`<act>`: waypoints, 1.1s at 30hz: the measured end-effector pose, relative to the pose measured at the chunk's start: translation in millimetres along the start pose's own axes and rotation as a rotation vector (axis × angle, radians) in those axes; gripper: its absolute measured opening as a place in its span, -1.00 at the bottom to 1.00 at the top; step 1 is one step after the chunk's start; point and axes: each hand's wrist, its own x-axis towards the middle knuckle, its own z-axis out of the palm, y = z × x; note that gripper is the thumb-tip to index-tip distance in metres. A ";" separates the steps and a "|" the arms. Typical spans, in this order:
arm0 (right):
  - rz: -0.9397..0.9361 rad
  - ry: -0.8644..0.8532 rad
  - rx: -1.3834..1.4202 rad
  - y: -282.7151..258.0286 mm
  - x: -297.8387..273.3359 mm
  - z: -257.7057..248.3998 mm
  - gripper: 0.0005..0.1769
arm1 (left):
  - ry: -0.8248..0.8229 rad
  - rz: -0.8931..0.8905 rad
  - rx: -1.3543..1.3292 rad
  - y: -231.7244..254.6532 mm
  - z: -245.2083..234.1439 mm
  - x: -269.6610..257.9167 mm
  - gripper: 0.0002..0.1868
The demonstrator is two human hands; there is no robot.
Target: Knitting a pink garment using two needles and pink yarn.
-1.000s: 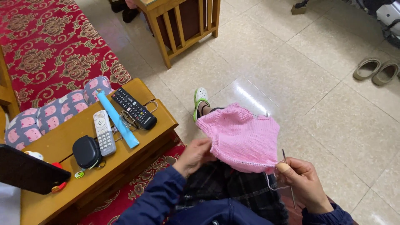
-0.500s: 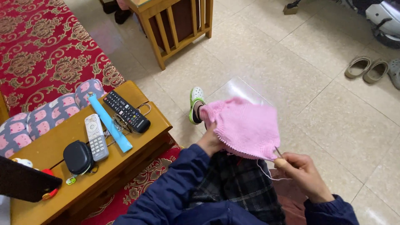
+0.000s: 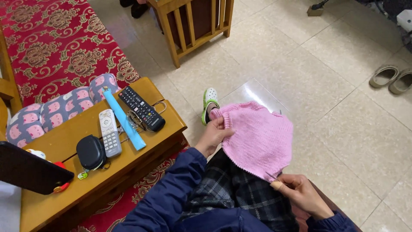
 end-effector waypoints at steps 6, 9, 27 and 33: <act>-0.065 -0.056 -0.159 -4.4 -14.5 -9.6 -0.61 | 0.182 -0.214 -0.271 0.1 -13.0 3.0 -0.59; -0.073 -0.113 -0.238 -7.6 -16.7 -17.5 -0.55 | 0.157 -0.222 -0.342 -8.9 -13.8 12.6 -0.63; -0.142 -0.122 -0.418 -19.9 -16.5 -18.2 -0.61 | 0.104 0.028 -0.180 30.5 -3.8 -23.9 -0.87; -0.149 -0.141 -0.438 -21.5 -12.4 -17.7 -0.61 | -0.008 0.047 -0.233 31.6 -1.0 -16.9 -0.58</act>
